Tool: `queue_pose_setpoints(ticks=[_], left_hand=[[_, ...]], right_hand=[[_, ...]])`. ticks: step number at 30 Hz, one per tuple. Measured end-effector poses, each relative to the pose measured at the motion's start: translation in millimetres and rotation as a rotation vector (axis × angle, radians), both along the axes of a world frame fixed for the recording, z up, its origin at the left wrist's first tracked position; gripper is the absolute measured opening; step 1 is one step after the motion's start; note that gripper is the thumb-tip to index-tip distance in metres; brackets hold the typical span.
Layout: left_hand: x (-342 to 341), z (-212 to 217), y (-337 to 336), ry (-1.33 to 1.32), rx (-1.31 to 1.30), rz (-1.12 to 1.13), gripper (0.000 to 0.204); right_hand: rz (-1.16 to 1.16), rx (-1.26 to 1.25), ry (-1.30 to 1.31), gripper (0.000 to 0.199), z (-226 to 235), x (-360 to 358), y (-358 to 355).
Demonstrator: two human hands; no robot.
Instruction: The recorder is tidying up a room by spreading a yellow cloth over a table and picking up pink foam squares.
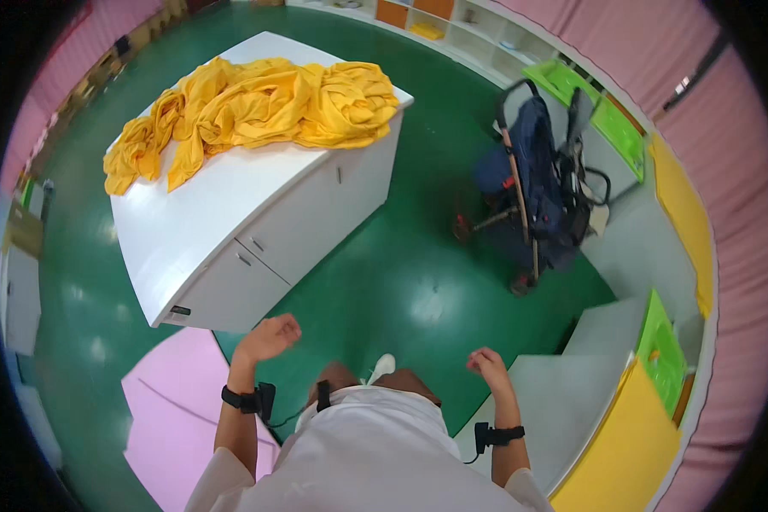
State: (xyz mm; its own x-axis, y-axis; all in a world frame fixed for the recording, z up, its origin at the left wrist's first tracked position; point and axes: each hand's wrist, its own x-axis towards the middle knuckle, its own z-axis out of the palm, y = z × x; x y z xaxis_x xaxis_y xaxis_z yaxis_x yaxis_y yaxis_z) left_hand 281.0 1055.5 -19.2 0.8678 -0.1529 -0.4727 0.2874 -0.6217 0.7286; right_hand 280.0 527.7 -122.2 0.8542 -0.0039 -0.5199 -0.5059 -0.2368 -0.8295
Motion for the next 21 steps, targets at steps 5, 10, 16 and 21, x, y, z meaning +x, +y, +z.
queue_pose_setpoints(ticks=[5,10,16,21], left_hand=[[71,23,-3,0.083,-0.017,0.154,0.020],[136,-14,24,0.040,-0.024,0.222,0.022],[250,-8,53,0.017,0.032,0.288,0.022],[350,13,52,-0.053,0.010,0.347,0.024]], right_hand=[[0.289,-0.260,-0.153,0.024,59,167,62],[0.507,-0.337,-0.361,0.027,69,309,140],[0.695,-0.377,-0.468,0.050,105,437,226],[0.725,-0.358,-0.726,0.081,134,528,290]])
